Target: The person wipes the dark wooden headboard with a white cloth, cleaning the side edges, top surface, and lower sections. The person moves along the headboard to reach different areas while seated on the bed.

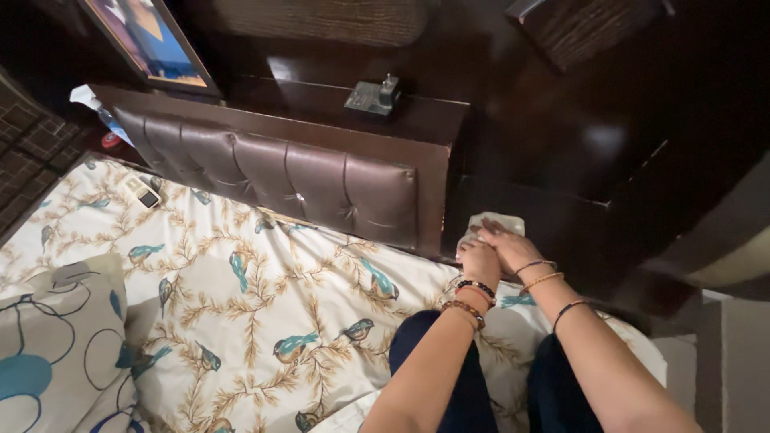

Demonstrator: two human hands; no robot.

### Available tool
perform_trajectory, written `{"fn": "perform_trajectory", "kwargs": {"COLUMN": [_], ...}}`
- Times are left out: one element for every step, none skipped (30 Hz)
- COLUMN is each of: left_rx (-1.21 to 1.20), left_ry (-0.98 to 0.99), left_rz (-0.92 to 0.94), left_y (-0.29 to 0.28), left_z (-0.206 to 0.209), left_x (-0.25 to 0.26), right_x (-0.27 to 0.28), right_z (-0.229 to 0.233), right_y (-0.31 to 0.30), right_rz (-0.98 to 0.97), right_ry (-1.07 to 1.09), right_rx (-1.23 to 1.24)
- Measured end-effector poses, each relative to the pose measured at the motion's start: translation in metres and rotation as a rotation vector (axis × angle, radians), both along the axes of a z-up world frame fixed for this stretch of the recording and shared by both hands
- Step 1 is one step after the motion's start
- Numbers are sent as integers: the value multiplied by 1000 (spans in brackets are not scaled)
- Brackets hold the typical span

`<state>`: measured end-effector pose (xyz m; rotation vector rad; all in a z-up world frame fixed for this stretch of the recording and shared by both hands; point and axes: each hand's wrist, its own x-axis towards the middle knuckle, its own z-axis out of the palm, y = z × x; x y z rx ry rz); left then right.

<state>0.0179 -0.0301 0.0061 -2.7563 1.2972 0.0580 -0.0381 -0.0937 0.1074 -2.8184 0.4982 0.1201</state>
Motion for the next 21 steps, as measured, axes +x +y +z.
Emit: {"fn": "perform_trajectory", "kwargs": {"left_rx": [-23, -45, -37, -29, -20, 2, 21, 41, 37, 34, 29, -1, -33, -65, -79, -92, -107, -147, -190, -233, -249], "left_ry": [9, 18, 22, 26, 31, -13, -58, -102, -64, -26, 11, 11, 8, 6, 22, 39, 56, 62, 66, 70, 77], "left_rz": [25, 50, 59, 68, 75, 74, 72, 70, 61, 52, 47, 9, -30, -68, -47, -26, -6, -5, -5, -6, 1], "left_y": [-3, -5, -8, -11, -14, -18, -23, -27, -29, -30, -30, -29, -28, -29, -33, -37, -42, -45, -50, -54, -57], "left_z": [0, 1, 2, 2, 1, 0, 2, 3, 3, 2, 2, 0, -1, 0, 0, 1, -1, -6, -10, -14, -20], "left_x": [2, 3, 5, 6, 8, 11, 15, 19, 23, 29, 35, 40, 46, 50, 52, 54, 55, 56, 58, 60, 61], "right_x": [6, 10, 14, 18, 22, 28, 32, 37, 41, 46, 52, 57, 62, 65, 66, 69, 71, 74, 76, 76, 76], "right_z": [-6, -11, -15, -19, -22, -24, -26, -27, -30, -33, -34, -35, -34, -32, -29, -26, -23, -20, -17, -15, -14], "right_y": [-5, -11, -16, -21, -25, -29, -33, -37, -40, -42, -45, -46, -48, -50, -51, -52, -55, -58, -61, -62, -64], "right_rz": [6, 44, 81, 117, 124, 131, 137, 144, 153, 162, 165, 167, 169, 131, 92, 54, 67, 80, 92, 78, 62], "right_ry": [13, -9, -32, -56, -50, -43, -37, -44, -51, -57, -68, -79, -92, -71, -49, -27, -18, -9, -3, -11, -17], "right_rx": [-5, -14, -23, -32, -30, -28, -29, -31, -33, -35, -52, -68, -88, -41, 8, 57, 51, 45, 37, 55, 74]}}
